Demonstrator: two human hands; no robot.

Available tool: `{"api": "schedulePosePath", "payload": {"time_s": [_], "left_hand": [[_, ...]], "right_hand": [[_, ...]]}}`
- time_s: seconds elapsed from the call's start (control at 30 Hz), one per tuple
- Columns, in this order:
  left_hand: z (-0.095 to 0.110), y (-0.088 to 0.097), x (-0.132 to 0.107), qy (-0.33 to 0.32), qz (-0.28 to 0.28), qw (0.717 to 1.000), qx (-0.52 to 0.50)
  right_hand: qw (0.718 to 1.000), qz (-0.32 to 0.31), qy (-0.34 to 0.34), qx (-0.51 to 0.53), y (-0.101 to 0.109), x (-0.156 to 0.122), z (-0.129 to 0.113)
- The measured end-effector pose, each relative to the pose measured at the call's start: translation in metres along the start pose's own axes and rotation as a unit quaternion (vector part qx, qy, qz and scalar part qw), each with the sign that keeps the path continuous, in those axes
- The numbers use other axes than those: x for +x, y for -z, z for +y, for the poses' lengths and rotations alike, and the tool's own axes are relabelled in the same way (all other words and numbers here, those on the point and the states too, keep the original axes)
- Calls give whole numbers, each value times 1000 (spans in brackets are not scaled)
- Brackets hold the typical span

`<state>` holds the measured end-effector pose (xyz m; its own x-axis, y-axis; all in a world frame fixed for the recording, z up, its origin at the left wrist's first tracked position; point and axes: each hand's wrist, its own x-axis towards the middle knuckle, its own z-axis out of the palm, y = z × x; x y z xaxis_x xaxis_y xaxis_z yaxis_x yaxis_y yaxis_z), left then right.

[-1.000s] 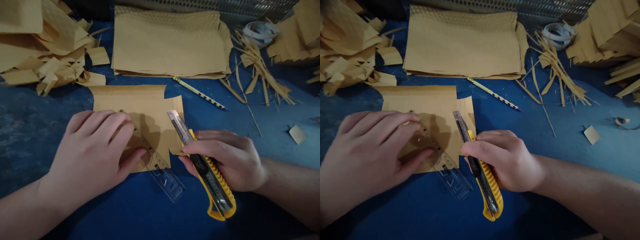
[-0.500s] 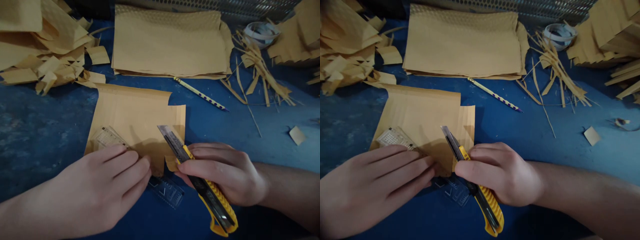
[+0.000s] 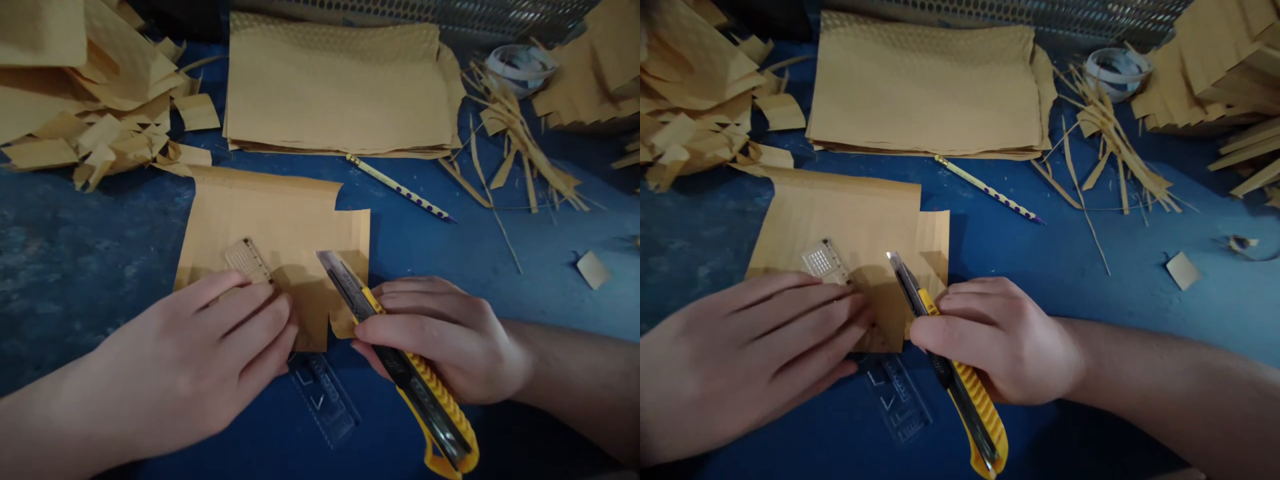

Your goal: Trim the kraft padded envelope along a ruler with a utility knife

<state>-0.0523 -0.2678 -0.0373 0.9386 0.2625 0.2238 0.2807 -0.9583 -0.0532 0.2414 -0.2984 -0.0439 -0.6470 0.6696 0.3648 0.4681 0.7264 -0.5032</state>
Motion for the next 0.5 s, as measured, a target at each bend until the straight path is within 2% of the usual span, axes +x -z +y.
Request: {"api": "schedulePosePath", "payload": {"time_s": [0.1, 0.2, 0.3, 0.4, 0.5], "left_hand": [[6, 1, -3, -33, -15, 999, -14], [21, 6, -10, -44, -44, 998, -28], [31, 9, -14, -74, -42, 996, 0], [29, 6, -9, -108, -32, 994, -6], [23, 1, -3, -94, -28, 995, -35]], "right_hand": [[1000, 10, -10, 8, 1, 2, -1], [1000, 10, -22, 7, 0, 1, -1], [999, 17, -26, 6, -1, 1, 0], [999, 22, -28, 36, 0, 3, 1], [995, 13, -39, 90, 1, 7, 3]]}}
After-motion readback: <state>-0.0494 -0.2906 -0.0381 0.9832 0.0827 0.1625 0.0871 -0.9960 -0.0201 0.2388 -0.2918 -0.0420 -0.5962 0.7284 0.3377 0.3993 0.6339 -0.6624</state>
